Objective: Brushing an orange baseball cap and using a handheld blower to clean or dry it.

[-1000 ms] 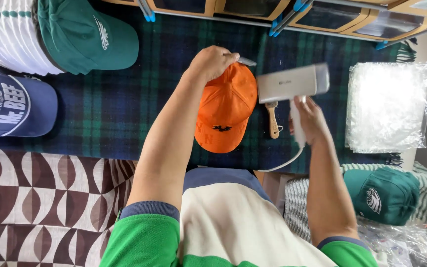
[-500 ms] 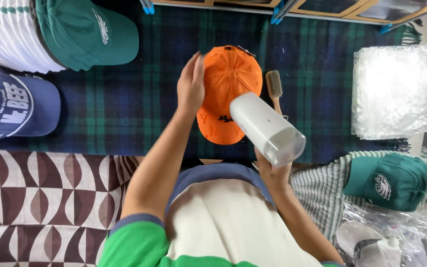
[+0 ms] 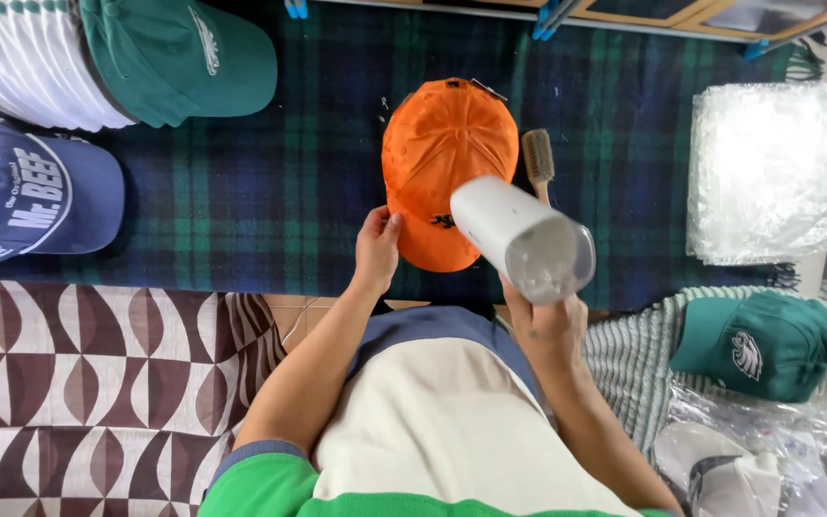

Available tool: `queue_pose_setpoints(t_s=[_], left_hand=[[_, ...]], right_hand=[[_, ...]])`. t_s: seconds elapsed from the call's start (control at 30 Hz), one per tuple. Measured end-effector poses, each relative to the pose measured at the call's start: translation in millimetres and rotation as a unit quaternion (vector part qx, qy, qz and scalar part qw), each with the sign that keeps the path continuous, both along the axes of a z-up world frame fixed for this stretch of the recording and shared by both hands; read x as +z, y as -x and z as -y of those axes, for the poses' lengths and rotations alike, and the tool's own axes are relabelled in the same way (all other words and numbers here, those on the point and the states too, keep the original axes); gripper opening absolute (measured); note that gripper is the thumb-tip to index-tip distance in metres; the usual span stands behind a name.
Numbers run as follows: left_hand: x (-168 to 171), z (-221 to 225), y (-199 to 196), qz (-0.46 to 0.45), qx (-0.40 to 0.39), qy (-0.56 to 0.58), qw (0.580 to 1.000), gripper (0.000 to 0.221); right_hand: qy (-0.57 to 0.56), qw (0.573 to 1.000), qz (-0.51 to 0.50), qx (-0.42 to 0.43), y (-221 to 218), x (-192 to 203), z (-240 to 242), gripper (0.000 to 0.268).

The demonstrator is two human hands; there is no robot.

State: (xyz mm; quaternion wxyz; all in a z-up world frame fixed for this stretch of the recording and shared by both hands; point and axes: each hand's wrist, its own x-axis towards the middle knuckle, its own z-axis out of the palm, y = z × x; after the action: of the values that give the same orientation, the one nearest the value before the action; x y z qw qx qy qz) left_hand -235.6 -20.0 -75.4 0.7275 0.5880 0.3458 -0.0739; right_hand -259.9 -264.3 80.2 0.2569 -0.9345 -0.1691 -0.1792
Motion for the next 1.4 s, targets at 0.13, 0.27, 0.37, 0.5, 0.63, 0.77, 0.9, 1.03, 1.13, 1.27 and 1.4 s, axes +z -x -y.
queue_pose_setpoints(t_s=[0.13,0.27,0.37,0.5,0.63,0.77,0.9,1.03,1.13,1.27,1.4], left_hand=[[11.3,1.9,1.6,0.006,-0.005,-0.016,1.000,0.029],[15.8,3.1,3.6,0.020,-0.007,-0.025,0.999,0.027],[11.5,4.1,-0.6,0.030,0.002,-0.026,0.999,0.028],[15.5,4.3,3.2,0.021,-0.006,-0.042,0.999,0.029],[19.6,4.5,6.0,0.024,-0.007,-0.042,0.999,0.030],[16.6,2.9,3.5,0.025,-0.007,-0.044,0.999,0.030],[17.3,3.8,3.7,0.031,-0.009,-0.049,0.998,0.030],[6.7,5.8,-0.1,0.032,0.007,-0.022,0.999,0.027],[5.3,7.6,3.0,0.036,0.015,-0.017,0.999,0.026],[15.8,7.4,2.4,0.047,0.016,-0.016,0.999,0.026],[15.6,8.7,3.6,0.049,0.022,-0.011,0.998,0.026]], right_hand=[[-0.015,1.000,0.026,-0.003,-40.7,11.6,-19.2,0.028],[-0.035,0.998,0.044,0.011,-45.6,15.5,-18.2,0.032],[-0.045,0.995,0.082,0.044,-37.6,-5.0,-0.5,0.028],[0.370,0.885,0.280,0.033,18.1,-121.7,53.8,0.032],[0.221,0.939,0.261,0.042,26.3,-205.1,58.7,0.040],[0.286,0.918,0.274,0.028,23.1,-192.6,60.7,0.057],[0.287,0.909,0.300,0.010,22.1,-191.3,61.9,0.064],[0.166,0.967,0.191,0.023,-32.8,-74.6,30.6,0.057],[-0.023,0.999,0.011,0.040,-55.3,-0.2,11.9,0.052],[-0.006,0.999,0.035,0.032,-76.6,23.2,-9.0,0.037],[-0.067,0.990,0.095,0.074,-66.0,14.5,-1.5,0.024]])
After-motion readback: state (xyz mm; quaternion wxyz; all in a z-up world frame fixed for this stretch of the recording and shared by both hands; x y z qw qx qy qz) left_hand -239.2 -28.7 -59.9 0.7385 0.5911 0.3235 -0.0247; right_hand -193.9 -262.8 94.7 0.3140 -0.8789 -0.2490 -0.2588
